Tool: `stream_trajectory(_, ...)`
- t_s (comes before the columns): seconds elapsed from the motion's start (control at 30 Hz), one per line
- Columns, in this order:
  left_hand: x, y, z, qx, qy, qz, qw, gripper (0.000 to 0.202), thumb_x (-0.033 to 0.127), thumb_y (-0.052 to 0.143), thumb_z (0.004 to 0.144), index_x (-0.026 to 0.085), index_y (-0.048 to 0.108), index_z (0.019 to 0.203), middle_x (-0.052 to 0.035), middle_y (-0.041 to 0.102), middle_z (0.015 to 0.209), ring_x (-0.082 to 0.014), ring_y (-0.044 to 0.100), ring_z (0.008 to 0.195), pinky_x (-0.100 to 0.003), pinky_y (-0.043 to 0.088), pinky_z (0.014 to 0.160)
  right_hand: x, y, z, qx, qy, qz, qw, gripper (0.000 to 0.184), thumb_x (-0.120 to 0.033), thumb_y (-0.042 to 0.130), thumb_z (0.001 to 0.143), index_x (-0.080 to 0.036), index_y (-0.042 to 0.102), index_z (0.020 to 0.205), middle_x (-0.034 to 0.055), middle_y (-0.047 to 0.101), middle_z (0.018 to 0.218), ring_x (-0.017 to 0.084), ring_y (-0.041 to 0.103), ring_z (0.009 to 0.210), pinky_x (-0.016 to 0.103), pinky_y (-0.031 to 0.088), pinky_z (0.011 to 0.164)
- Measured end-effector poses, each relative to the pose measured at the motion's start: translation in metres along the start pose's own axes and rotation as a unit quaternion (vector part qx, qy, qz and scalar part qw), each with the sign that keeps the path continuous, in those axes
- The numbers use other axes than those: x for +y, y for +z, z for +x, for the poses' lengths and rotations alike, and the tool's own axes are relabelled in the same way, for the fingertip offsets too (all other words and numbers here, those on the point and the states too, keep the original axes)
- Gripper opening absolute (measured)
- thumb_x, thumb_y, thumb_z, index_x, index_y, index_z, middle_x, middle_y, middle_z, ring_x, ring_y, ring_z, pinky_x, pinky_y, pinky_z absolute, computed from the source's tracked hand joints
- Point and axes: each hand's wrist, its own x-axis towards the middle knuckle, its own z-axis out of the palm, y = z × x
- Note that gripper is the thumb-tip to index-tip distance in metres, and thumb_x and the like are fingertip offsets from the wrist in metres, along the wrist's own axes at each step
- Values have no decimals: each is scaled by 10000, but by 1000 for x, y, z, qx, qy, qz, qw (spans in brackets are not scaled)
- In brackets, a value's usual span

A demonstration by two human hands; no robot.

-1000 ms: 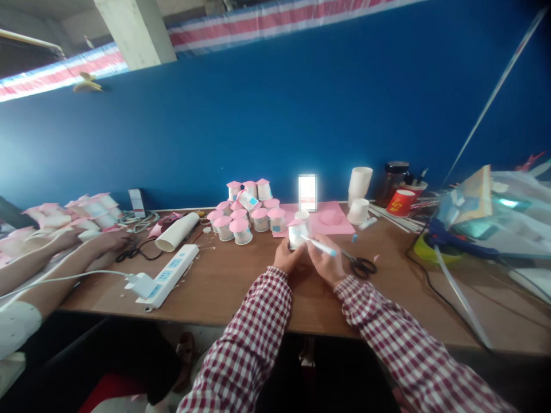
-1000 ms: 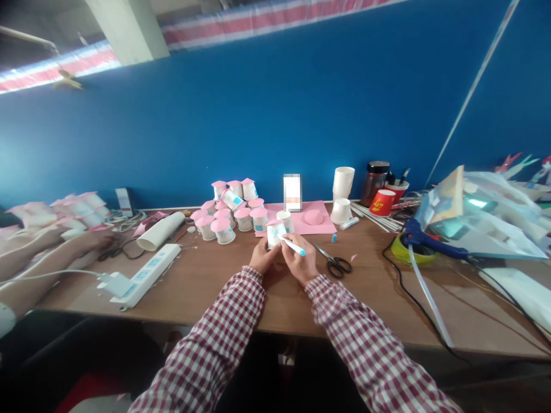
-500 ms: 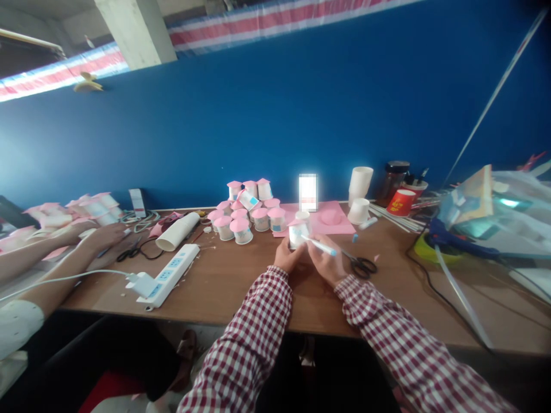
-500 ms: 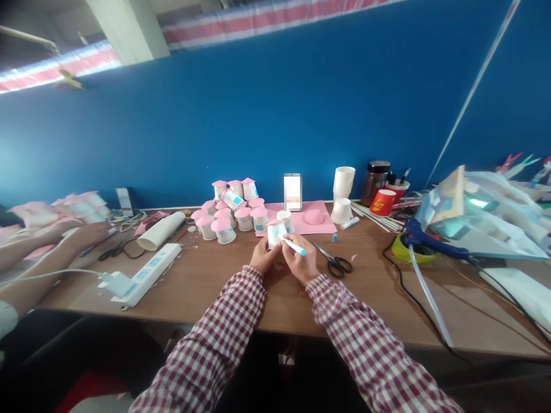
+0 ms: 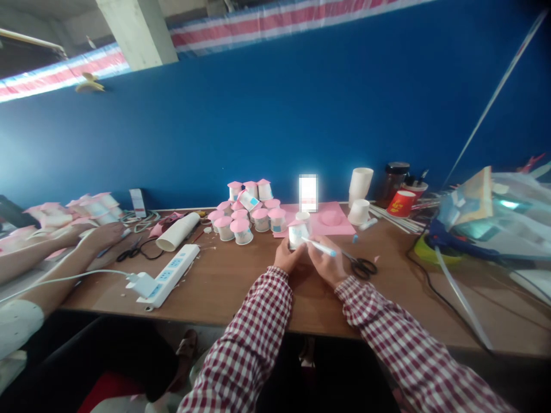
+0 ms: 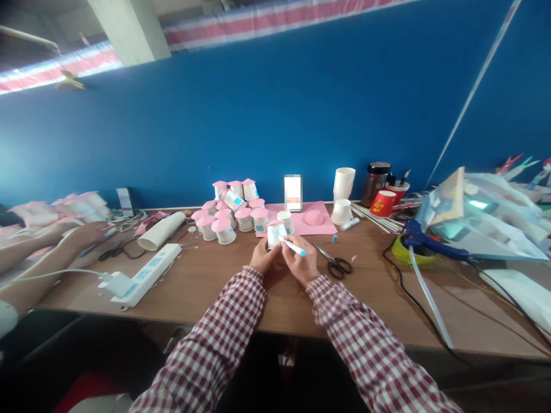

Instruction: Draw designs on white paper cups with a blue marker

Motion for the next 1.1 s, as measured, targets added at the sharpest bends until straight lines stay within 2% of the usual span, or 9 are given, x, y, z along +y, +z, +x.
stream_trajectory(0.37,-3,1,1,2,6,-7,1000,403,393,633,737,149,590,1055,-92,656,1007,-212,605,905,-323,462,807,-1,-1,0,5,8,4,1000,170,-287,467,890,-174,591,867,71,656,813,186,614,725,299,492,680)
stream_trajectory(0.63,-6,0,1,41,2,-77,996,379,367,579,783,157,537,1096,-87,618,1052,-199,583,954,-333,448,862,0,1,-3,18,11,24,999,141,-266,489,880,-179,589,926,71,656,857,185,624,766,302,504,711)
stream_trajectory(0.93,-12,2,5,26,-22,-122,992,301,365,516,813,161,535,1034,-61,617,942,-161,593,774,-301,492,717,-3,0,-1,20,-32,13,999,144,-240,472,887,-177,590,941,78,664,875,191,629,815,316,516,742)
stream_trajectory(1.1,-16,2,6,25,-28,-125,991,307,372,575,780,160,545,1000,-69,623,944,-172,596,809,-316,484,761,-4,-1,-1,11,-30,14,999,149,-243,467,891,-176,594,932,81,668,871,195,634,816,317,520,737)
